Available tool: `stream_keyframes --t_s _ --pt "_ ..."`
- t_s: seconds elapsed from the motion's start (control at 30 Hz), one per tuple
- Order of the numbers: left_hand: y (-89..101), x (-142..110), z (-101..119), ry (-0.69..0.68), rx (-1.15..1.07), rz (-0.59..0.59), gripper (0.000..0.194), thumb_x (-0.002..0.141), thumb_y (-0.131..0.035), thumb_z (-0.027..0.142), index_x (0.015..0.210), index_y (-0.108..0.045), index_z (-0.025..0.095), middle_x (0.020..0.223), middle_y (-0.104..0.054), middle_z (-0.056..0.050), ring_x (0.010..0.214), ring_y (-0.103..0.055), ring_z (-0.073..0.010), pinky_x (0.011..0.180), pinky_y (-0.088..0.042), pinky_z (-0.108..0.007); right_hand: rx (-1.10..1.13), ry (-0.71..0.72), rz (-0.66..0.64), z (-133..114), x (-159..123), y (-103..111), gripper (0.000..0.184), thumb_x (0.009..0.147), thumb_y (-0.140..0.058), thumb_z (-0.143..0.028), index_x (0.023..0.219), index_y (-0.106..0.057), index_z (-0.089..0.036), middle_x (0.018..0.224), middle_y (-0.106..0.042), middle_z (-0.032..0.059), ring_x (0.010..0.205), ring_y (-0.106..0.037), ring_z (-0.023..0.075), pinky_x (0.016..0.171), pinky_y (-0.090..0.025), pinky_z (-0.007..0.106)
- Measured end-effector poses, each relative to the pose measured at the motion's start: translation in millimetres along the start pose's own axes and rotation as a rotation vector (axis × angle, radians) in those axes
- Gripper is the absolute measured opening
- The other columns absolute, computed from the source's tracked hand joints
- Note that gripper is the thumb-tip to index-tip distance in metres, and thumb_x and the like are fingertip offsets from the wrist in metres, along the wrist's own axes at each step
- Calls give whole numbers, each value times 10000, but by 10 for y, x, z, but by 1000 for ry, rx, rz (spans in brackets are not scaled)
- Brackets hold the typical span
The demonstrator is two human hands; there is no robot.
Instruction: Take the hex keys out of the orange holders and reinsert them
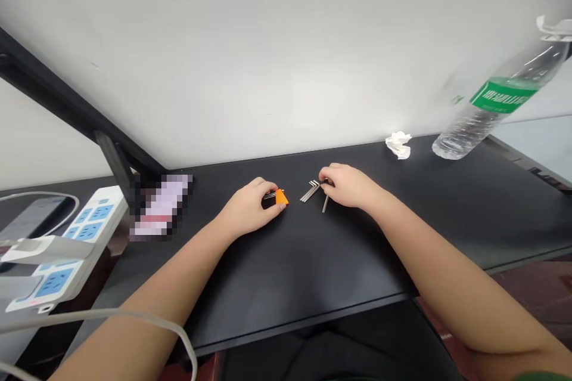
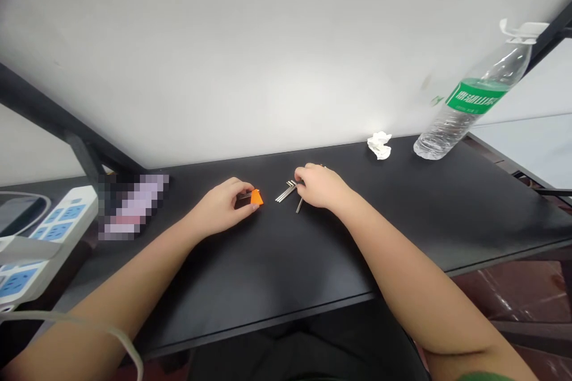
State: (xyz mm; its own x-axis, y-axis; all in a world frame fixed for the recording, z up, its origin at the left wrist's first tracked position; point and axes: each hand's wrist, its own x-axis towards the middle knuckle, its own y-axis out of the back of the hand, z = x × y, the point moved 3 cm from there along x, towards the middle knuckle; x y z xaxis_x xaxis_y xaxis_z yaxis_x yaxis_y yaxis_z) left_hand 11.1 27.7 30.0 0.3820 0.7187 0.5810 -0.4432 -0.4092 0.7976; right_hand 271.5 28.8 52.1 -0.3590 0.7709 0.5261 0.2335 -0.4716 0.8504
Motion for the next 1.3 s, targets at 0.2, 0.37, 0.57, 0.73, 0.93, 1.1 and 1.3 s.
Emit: stream_keyframes --t_s 0.2,0.37,0.57,0.73,0.93,1.1,1.3 --pt "5 16 -9 30 0 -35 381 794 -697 487 1103 -666 266 1122 -658 -32 977 -658 -220 810 -526 -331 33 92 -178 81 -72 -42 320 889 -612 -133 1184 -682 -232 1231 -627 82 945 -628 200 791 -463 292" --pt "-8 31 -26 73 -19 -41 363 750 -722 478 1039 -656 269 1083 -648 -11 865 -635 -190 733 -510 -320 70 92 -115 25 22 -113 209 948 -609 -160 1138 -687 -199 1182 -626 104 943 -633 207 809 -475 303" --pt "-8 -19 61 36 -28 26 376 732 -728 412 1041 -584 252 1101 -639 -15 810 -617 -176 691 -500 -315 191 176 79 -206 15 -153 174 964 -614 -197 1133 -652 -186 1169 -621 97 962 -632 194 866 -482 326" --pt "-2 -86 229 -38 -115 98 392 747 -731 389 1054 -536 243 1021 -638 -11 718 -587 -142 663 -487 -299 325 286 153 -460 -8 -210 221 982 -638 -409 989 -664 -190 951 -659 44 855 -611 175 765 -457 297" --pt "-15 -110 341 -88 -229 141 379 758 -729 346 1087 -573 238 1032 -649 -11 728 -601 -128 648 -508 -269 247 397 211 -556 -24 -216 287 1066 -441 -263 864 -622 -171 854 -623 33 776 -561 143 726 -389 273" --pt "-22 -129 421 -203 -133 101 284 811 -686 340 1080 -670 252 1011 -688 -20 804 -631 -158 727 -527 -282 120 353 204 -550 -48 -203 282 1023 -463 -254 802 -618 -174 817 -608 21 696 -510 128 642 -323 264" --pt "52 -170 432 -270 32 117 280 826 -657 342 1088 -712 261 1033 -723 -23 835 -658 -169 690 -513 -272 37 247 225 -549 -31 -132 261 965 -485 -219 736 -602 -177 789 -627 17 677 -499 130 651 -312 273"
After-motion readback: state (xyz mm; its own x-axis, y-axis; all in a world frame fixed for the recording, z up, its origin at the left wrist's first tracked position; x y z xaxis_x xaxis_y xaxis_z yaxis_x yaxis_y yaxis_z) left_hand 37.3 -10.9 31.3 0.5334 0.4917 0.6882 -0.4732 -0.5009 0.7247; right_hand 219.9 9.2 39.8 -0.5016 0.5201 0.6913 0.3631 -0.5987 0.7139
